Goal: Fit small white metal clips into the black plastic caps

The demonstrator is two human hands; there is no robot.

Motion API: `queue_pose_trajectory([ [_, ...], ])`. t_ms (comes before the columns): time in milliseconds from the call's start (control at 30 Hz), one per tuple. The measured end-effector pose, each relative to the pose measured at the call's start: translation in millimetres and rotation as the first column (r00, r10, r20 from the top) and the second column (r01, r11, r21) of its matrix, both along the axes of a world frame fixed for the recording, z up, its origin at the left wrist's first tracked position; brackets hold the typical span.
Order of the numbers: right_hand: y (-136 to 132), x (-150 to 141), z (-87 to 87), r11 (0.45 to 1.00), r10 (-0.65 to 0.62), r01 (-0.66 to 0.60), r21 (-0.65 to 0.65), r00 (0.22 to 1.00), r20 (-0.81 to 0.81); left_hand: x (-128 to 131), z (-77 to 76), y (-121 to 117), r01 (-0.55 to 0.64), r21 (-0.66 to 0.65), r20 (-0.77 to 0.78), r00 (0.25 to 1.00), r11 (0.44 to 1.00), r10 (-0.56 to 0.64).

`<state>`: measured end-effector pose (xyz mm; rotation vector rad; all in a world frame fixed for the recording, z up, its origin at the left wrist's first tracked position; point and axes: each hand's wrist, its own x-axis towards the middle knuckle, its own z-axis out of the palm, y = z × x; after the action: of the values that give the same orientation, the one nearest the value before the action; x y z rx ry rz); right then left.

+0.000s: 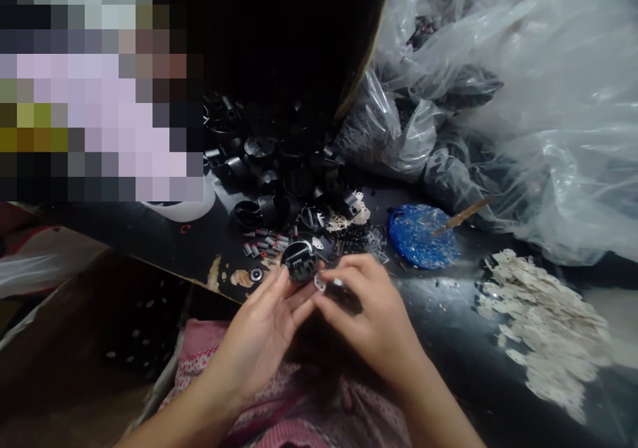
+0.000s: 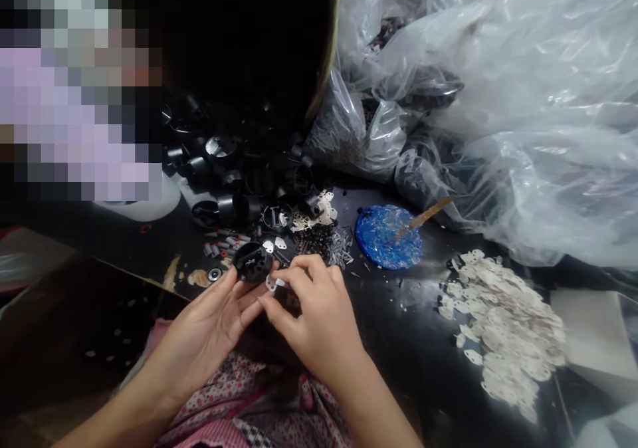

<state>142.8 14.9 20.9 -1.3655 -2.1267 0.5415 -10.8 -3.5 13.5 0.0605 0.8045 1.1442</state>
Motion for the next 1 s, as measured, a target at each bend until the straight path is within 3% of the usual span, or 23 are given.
queue_pose_trajectory([
  [133,-3.8,-4.4,-2.0,0.99,-0.063,0.055,0.13,0.996,0.059,4.4,-2.8,-3.0,-0.01,0.05,0.001,1.0,0.999,0.01],
  [367,-5.5,-5.7,-4.0,0.991,-0.13,0.128,0.047,0.991,0.04,10.6,-6.7,-8.4,-0.05,0.03,-0.063,0.997,0.998,0.052],
  [567,-6.5,0.8,2.2,0.99,0.06,-0.055,0.126,0.997,-0.041,4.3,-6.6,-5.4,-0.009,0.042,-0.084,0.996,0.999,0.012],
  [700,-5.9,1.1,2.4,0.996,0.061,-0.057,0.07,0.997,-0.052,2.3,-4.4,-6.3,0.006,0.03,-0.054,0.999,1.0,-0.004],
  [833,-8.3,-1.5,0.0,0.995,0.016,-0.007,0.1,0.996,-0.085,3.7,-4.2,-6.7,0.015,0.028,-0.05,0.999,1.0,-0.013],
  [1000,-11.4,-1.7,2.6,0.984,0.086,-0.073,0.162,0.993,-0.079,0.8,-8.7,-6.5,0.053,0.059,-0.199,0.979,0.997,-0.041],
])
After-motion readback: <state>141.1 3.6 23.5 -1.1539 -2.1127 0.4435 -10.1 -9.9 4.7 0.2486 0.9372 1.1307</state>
